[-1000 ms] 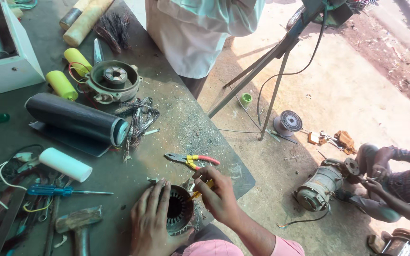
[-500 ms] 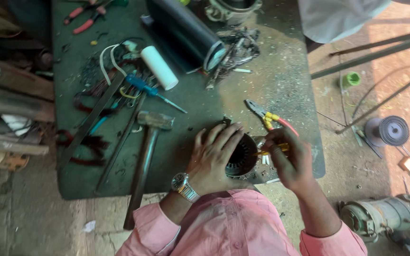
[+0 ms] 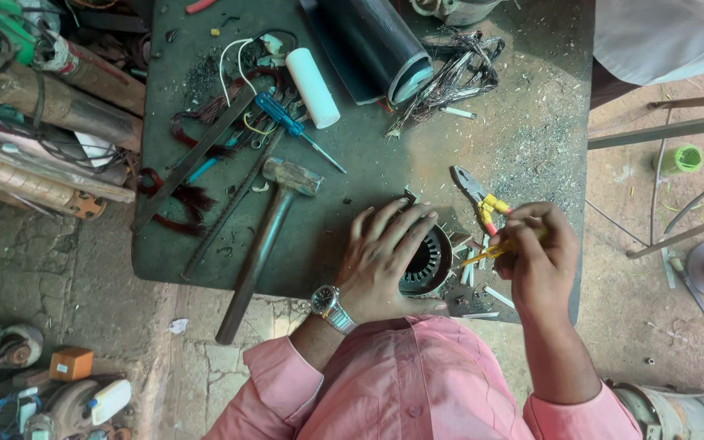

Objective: The person works on a cylindrical motor stator at a cluttered workbench, using pliers and a screwdriver to adjust and secure small white insulating pieces in the stator slots. The person rotates the stator and repeatedly inserts and presses the pieces into place.

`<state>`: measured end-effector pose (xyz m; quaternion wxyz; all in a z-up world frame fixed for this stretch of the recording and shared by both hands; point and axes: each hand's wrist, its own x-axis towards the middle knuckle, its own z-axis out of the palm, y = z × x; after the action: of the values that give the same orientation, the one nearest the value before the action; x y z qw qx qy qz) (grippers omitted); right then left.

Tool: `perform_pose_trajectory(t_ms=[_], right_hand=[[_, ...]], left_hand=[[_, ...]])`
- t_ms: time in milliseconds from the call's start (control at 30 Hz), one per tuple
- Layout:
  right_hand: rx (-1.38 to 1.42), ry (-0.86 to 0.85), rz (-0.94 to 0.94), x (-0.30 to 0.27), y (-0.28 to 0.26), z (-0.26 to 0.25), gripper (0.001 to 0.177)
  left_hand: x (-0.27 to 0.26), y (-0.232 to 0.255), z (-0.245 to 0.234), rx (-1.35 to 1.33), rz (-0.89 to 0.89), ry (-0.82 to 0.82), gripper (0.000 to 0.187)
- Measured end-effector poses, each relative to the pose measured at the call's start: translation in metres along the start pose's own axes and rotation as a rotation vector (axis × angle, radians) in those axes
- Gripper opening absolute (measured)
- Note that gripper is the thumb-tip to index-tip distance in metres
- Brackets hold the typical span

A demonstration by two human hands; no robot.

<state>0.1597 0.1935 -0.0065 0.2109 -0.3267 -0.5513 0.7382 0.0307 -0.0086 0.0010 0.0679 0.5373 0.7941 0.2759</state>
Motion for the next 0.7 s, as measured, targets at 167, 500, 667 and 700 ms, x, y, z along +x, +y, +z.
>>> perform_pose_trajectory(t_ms=[167,500,667,700], right_hand=[[-0.027,-0.077,-0.120,-0.012,0.004,-0.008,0.007],[-0.549,-0.130,-0.487,-0.047,0.001,0.015,0.012],[-0.446,-0.022,-0.337,-0.056,0.010,0.017,0.010],[-0.431,0.025,-0.335,-0.062,0.012,0.017,0.010]], left_hand=[[-0.001,0.002,0.001,-0.059,-0.005,0.041,0.102],[-0.005,-0.003,-0.003,-0.076,0.095,0.053,0.043],[-0.005,-0.007,0.001,-0.109,0.100,0.056,0.049],[-0.007,-0.006,0.003,-0.106,0.096,0.052,0.051]])
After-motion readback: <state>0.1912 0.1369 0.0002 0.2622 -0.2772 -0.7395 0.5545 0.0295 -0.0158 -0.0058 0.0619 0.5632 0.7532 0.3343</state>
